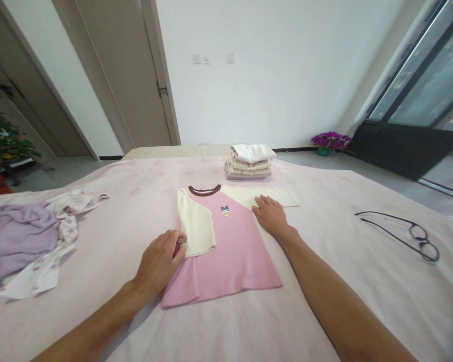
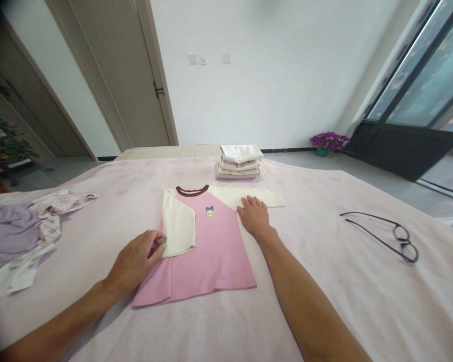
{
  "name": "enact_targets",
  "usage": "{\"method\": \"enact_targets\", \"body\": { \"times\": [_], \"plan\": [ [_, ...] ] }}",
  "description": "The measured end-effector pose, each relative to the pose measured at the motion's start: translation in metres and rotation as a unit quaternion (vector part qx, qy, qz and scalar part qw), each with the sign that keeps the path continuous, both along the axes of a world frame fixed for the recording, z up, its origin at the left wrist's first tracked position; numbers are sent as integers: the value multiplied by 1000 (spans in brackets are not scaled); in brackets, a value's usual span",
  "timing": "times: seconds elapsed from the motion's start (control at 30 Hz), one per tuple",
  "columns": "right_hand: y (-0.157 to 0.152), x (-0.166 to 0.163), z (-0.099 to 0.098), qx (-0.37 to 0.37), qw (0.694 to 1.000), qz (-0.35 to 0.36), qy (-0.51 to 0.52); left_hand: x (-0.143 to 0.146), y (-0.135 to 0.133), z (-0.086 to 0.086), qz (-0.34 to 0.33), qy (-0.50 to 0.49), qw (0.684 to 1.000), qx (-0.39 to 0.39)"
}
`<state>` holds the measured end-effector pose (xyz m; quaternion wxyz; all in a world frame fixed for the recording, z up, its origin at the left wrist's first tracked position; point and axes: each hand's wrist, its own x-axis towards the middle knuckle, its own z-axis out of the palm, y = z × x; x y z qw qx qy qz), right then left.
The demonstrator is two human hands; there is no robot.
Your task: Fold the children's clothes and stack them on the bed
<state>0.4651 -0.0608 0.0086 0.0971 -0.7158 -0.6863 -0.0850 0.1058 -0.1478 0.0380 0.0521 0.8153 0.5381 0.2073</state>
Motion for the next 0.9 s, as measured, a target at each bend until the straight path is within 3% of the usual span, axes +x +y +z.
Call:
{"method": "enact_targets", "body": {
  "times": [0.33,0.57,0.73,0.9],
  "plan": [
    [-1,-1,1,-9,1000,-6,11,-3,8,11,54,-35,990,-129],
    [-2,-1,1,-5,1000,-5,8,-16,11,20,61,18,993,-104],
    [-1,-1,1,-3,1000,-3,6,-12,15,17,17,68,997,-19],
    [0,0,-1,3,1000,1,1,-6,16,18,19,190,981,18]
  ]
}}
